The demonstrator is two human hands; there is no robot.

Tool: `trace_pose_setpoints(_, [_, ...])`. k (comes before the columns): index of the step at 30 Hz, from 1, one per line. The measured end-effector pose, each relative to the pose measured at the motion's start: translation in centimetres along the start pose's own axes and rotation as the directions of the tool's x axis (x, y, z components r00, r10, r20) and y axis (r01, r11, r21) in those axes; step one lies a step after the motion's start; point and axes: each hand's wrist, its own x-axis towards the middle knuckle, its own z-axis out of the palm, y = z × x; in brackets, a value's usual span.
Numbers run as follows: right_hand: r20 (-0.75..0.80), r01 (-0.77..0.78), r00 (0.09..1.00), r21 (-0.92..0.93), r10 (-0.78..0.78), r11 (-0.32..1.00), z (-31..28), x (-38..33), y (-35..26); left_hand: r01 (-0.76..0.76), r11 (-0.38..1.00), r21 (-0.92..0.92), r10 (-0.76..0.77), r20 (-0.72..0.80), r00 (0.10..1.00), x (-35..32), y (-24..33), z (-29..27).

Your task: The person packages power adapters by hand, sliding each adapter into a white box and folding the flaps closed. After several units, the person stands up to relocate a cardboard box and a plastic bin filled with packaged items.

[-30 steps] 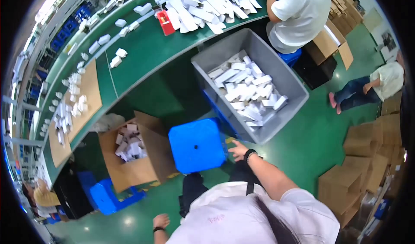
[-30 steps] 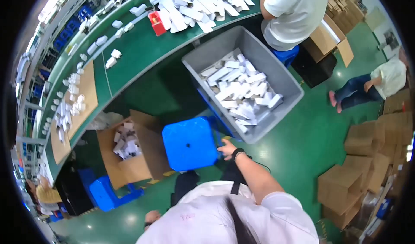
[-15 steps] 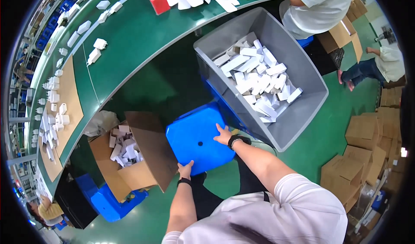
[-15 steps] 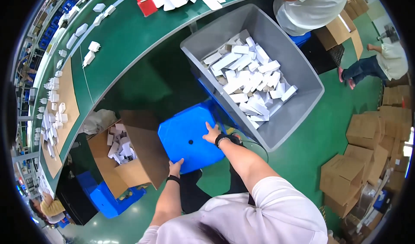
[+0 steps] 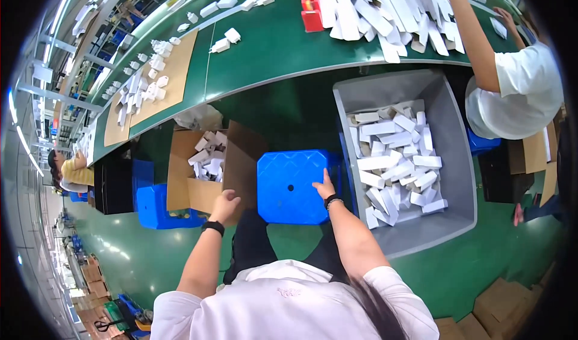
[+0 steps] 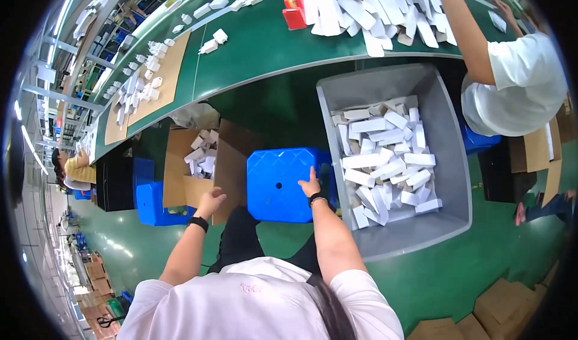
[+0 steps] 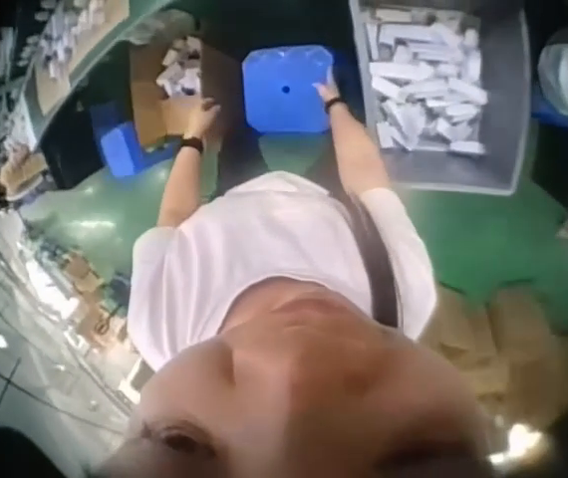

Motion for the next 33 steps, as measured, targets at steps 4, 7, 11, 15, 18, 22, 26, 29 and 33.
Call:
trace_pose_setpoints(4, [-0.098, -0.027, 0.995, -0.112, 0.016, 0.993, 3.1, 1.6, -3.4, 0.129, 0.958, -0.257, -0.188, -0.22, 0.957, 2.0, -6.6, -7.2])
trace_pose_setpoints(7, [-0.188, -0.072, 0.982, -0.334, 0.008, 0.94, 2.3, 4.3, -5.1, -0.093, 0.996, -0.013, 0.074, -0.498, 0.864, 8.9, -4.6, -11.4])
trace_pose_setpoints(11, [-0.149, -0.219, 0.975, -0.552, 0.163, 0.804, 3.8, 6.4, -7.7, -0.494, 0.759, 0.424, 0.647, -0.569, 0.507, 20.8, 0.6, -22.2])
trace_pose_setpoints(15, [-0.161, -0.107, 0.987, -0.52, 0.026, 0.848, 7.0, 2.6, -20.8, -0.596, 0.622, 0.508, 0.782, -0.368, 0.503, 29.9, -1.0, -23.0])
trace_pose_setpoints(18, [-0.295, -0.017, 0.92, -0.688, -0.258, 0.726, 9.3, -7.8, -38.2, -0.62, 0.582, 0.527, 0.805, -0.265, 0.531, 30.3, -0.1, -24.0])
trace_pose_setpoints(22, [-0.358, -0.05, 0.639, -0.902, -0.68, 0.428, 10.2, -16.5, -54.9, -0.56, 0.653, 0.51, 0.736, -0.253, 0.627, 30.8, 1.2, -25.2])
trace_pose_setpoints(26, [-0.291, -0.172, 0.641, -0.956, -0.71, 0.237, 6.6, -17.1, -64.4, -0.625, 0.607, 0.491, 0.777, -0.204, 0.595, 31.5, 0.9, -25.1])
trace_pose_setpoints(29, [0.048, -0.028, 0.628, -0.996, -0.776, -0.084, 8.2, -11.3, -68.7, -0.611, 0.626, 0.484, 0.765, -0.231, 0.601, 31.5, 0.1, -25.1])
trace_pose_setpoints(33, [-0.186, -0.107, 0.794, -0.98, -0.579, 0.167, 11.8, -5.2, -68.8, -0.635, 0.618, 0.463, 0.779, -0.249, 0.576, 31.4, -0.2, -24.5])
